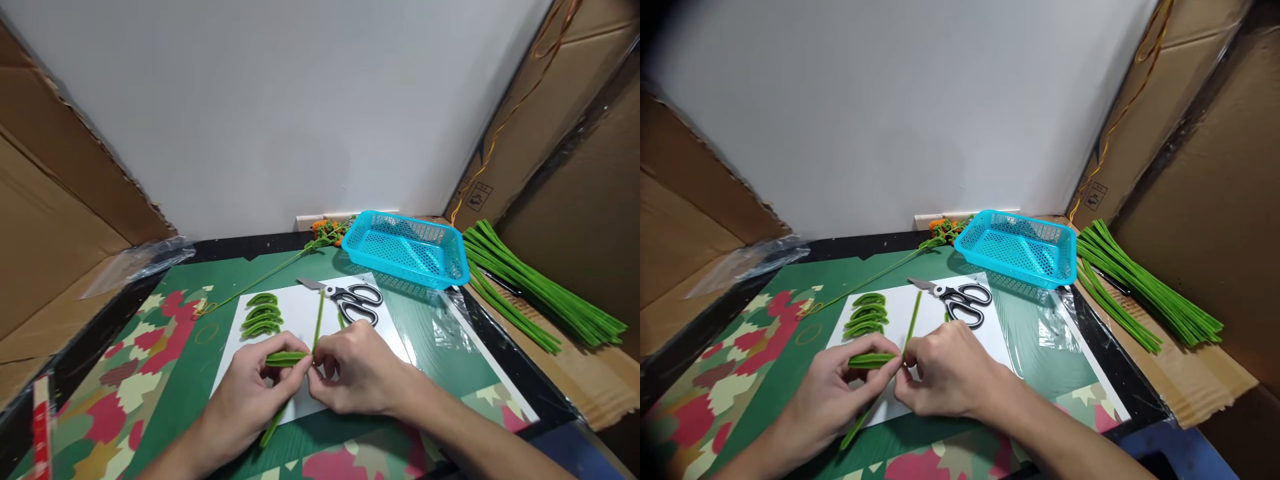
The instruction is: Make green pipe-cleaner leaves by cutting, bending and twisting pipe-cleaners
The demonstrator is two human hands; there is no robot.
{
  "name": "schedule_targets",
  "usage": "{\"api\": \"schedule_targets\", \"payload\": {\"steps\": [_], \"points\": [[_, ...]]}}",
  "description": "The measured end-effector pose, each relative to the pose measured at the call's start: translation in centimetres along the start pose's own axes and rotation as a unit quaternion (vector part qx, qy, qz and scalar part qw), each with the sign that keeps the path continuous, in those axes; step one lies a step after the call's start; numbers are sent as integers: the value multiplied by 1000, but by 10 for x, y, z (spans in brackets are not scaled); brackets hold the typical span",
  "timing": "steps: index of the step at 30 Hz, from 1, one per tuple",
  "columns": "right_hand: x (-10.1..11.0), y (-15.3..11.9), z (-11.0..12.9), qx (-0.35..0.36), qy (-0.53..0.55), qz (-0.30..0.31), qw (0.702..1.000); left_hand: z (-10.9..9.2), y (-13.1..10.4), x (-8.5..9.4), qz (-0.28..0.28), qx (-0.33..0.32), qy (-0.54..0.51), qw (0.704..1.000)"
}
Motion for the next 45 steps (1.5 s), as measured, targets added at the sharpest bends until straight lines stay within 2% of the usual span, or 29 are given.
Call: {"api": "schedule_targets", "payload": {"steps": [2,5,9,11,18,24,29,31,34,36,37,38,39,41,42,43,44,45], "points": [[-1,0,0,-6,-7,9,1000,-3,2,-2,10,-10,8,1000],[2,1,2,13,-20,3,1000,1,5,-6,32,23,-39,998],[14,2,9,80,-97,-57,990,12,6,-7,24,90,-137,986],[20,2,14,117,-133,-85,981,12,6,-7,20,101,-163,981],[28,1,18,180,-133,-111,968,3,6,-6,32,80,-192,978],[22,-5,23,226,-184,-93,952,-4,4,-6,42,56,-143,987],[20,-6,29,238,-181,-86,950,-16,1,2,13,2,-78,997],[20,-4,29,218,-143,-83,962,-22,-2,6,-8,-34,-17,999],[25,0,25,152,-5,-83,985,-35,-10,12,-46,-124,75,988],[25,5,15,69,124,-76,987,-46,-17,15,-70,-216,140,964],[22,7,7,12,199,-59,978,-52,-22,14,-77,-265,172,945],[15,9,-1,-53,282,-31,957,-56,-26,12,-79,-312,202,925],[5,9,-9,-119,367,4,923,-60,-30,10,-73,-353,226,905],[-18,5,-18,-229,512,82,824,-62,-35,3,-50,-404,260,876],[-26,2,-19,-264,557,108,780,-62,-35,0,-42,-412,267,870],[-31,1,-20,-283,580,120,754,-61,-34,-1,-41,-404,267,874],[-32,1,-22,-289,582,118,751,-59,-30,1,-47,-379,257,888],[-29,1,-24,-281,562,103,771,-55,-24,4,-59,-336,233,911]]}}
Point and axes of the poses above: each hand's wrist, its own y-axis towards the middle knuckle, its own x-axis out of the back of the hand, z = x × y, the point moved 8 cm from there along y, towards the middle knuckle, and after that the axes turned 1 degree about x, right-handed, at the moved point
